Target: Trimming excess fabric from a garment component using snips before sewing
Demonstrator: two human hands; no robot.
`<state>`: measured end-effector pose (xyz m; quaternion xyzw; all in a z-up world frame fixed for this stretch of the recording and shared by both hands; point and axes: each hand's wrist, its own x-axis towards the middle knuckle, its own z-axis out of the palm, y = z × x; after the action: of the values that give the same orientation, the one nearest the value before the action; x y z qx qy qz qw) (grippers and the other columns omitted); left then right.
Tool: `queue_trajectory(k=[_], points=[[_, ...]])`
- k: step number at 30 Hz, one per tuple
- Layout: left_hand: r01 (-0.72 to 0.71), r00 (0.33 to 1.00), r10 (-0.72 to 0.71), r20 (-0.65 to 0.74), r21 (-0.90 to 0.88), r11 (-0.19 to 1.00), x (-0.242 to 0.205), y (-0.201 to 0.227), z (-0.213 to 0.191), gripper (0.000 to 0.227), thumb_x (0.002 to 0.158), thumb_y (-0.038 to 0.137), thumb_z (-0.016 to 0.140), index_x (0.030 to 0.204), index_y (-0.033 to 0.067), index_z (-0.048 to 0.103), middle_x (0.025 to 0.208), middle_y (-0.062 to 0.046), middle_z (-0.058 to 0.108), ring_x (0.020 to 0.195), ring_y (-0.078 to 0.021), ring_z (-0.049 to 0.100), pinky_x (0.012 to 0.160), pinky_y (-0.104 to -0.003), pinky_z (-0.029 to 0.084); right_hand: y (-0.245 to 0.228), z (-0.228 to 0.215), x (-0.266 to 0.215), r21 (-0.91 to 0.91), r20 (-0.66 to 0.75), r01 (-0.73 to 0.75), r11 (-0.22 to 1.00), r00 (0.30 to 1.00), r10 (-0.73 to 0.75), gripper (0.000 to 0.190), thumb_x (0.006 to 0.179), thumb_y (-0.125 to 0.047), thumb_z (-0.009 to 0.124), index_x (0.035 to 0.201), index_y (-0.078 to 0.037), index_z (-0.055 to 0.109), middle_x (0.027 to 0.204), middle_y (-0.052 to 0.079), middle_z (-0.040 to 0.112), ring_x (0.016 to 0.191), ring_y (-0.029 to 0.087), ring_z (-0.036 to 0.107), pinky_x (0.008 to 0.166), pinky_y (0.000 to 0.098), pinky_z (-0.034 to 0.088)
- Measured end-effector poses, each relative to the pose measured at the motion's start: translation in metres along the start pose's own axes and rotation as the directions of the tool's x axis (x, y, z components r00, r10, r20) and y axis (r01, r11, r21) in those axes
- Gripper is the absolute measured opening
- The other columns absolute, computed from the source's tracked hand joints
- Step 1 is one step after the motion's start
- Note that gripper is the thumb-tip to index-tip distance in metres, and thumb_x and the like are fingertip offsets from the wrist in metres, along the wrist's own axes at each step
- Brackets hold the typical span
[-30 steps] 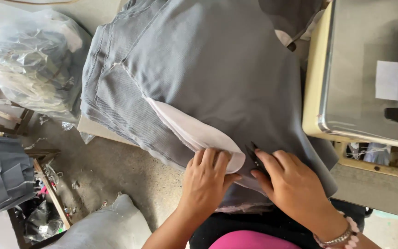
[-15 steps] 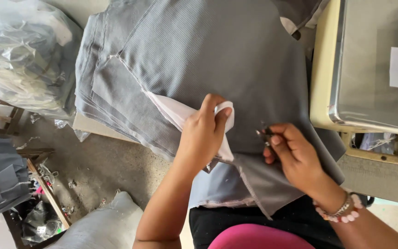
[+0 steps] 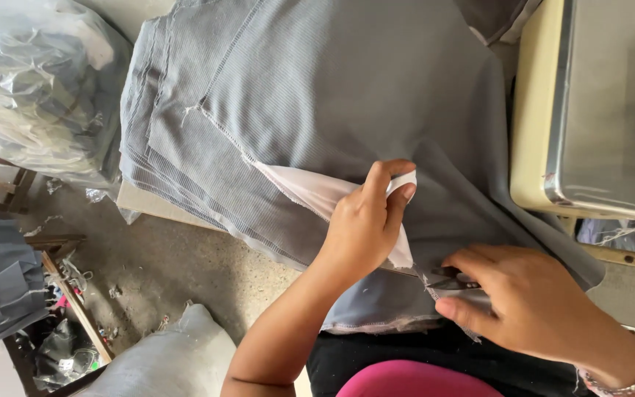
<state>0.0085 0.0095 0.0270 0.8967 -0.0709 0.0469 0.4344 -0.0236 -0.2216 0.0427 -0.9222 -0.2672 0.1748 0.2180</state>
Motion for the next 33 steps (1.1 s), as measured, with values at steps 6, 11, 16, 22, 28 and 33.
queue_trajectory(k=[6, 11, 16, 22, 28, 33], points=[[-0.019, 1.000, 0.019, -0.020, -0.012, 1.000, 0.000, 0.000, 0.001, 0.022, 0.107, 0.024, 0.052, 0.128, 0.0172, 0.054, 0.063, 0.001, 0.054, 0.052, -0.0221, 0.055, 0.052, -0.037, 0.043, -0.004, -0.013, 0.021, -0.306, 0.104, -0.025, 0.952, 0.993, 0.059, 0.036, 0.091, -0.066, 0.056, 0.089, -0.031, 0.062, 0.069, -0.002, 0.073, 0.072, 0.027, 0.072, 0.061, 0.0469, 0.051], [0.006, 1.000, -0.006, 0.001, -0.008, 1.000, 0.001, -0.003, 0.005, 0.024, 0.107, 0.027, 0.050, 0.129, 0.0185, 0.052, 0.087, 0.001, 0.072, 0.061, -0.0268, 0.066, 0.056, -0.041, 0.047, -0.004, -0.013, 0.032, -0.430, 0.111, 0.069, 0.900, 0.994, -0.023, 0.039, 0.093, -0.068, 0.054, 0.081, -0.031, 0.061, 0.063, 0.001, 0.072, 0.066, 0.030, 0.071, 0.057, 0.0473, 0.050], [-0.063, 0.997, 0.063, -0.041, 0.002, 0.998, 0.000, -0.003, 0.005, 0.022, 0.108, 0.023, 0.051, 0.129, 0.0163, 0.053, 0.074, 0.003, 0.063, 0.053, -0.0191, 0.056, 0.049, -0.036, 0.042, -0.005, -0.010, 0.035, -0.481, 0.154, 0.089, 0.872, 0.988, -0.016, 0.043, 0.092, -0.071, 0.053, 0.076, -0.031, 0.061, 0.061, 0.001, 0.071, 0.063, 0.031, 0.071, 0.058, 0.0478, 0.051], [-0.101, 0.991, 0.102, -0.090, 0.026, 0.995, 0.001, 0.000, 0.009, 0.024, 0.108, 0.020, 0.053, 0.131, 0.0155, 0.053, 0.115, 0.006, 0.074, 0.074, -0.0212, 0.073, 0.058, -0.037, 0.053, -0.013, -0.014, 0.041, -0.448, 0.199, 0.090, 0.890, 0.980, 0.001, 0.040, 0.091, -0.068, 0.056, 0.075, -0.032, 0.066, 0.061, -0.001, 0.071, 0.062, 0.032, 0.069, 0.056, 0.0503, 0.050], [-0.098, 0.986, 0.113, -0.121, 0.125, 0.987, 0.006, 0.003, 0.019, 0.025, 0.107, 0.018, 0.055, 0.132, 0.0200, 0.051, 0.092, 0.000, 0.076, 0.064, -0.0260, 0.069, 0.050, -0.041, 0.048, -0.010, -0.011, 0.041, -0.506, 0.101, 0.156, 0.849, 0.988, -0.121, 0.041, 0.087, -0.067, 0.060, 0.069, -0.031, 0.066, 0.059, -0.001, 0.070, 0.057, 0.029, 0.069, 0.053, 0.0457, 0.051], [-0.065, 0.991, 0.078, -0.110, 0.121, 0.991, 0.007, 0.004, 0.020, 0.026, 0.106, 0.020, 0.054, 0.132, 0.0214, 0.051, 0.094, -0.001, 0.077, 0.067, -0.0279, 0.071, 0.049, -0.043, 0.048, -0.011, -0.015, 0.042, -0.505, 0.126, 0.148, 0.850, 0.987, -0.097, 0.042, 0.088, -0.066, 0.059, 0.068, -0.030, 0.065, 0.060, -0.003, 0.070, 0.060, 0.029, 0.070, 0.055, 0.0464, 0.052]])
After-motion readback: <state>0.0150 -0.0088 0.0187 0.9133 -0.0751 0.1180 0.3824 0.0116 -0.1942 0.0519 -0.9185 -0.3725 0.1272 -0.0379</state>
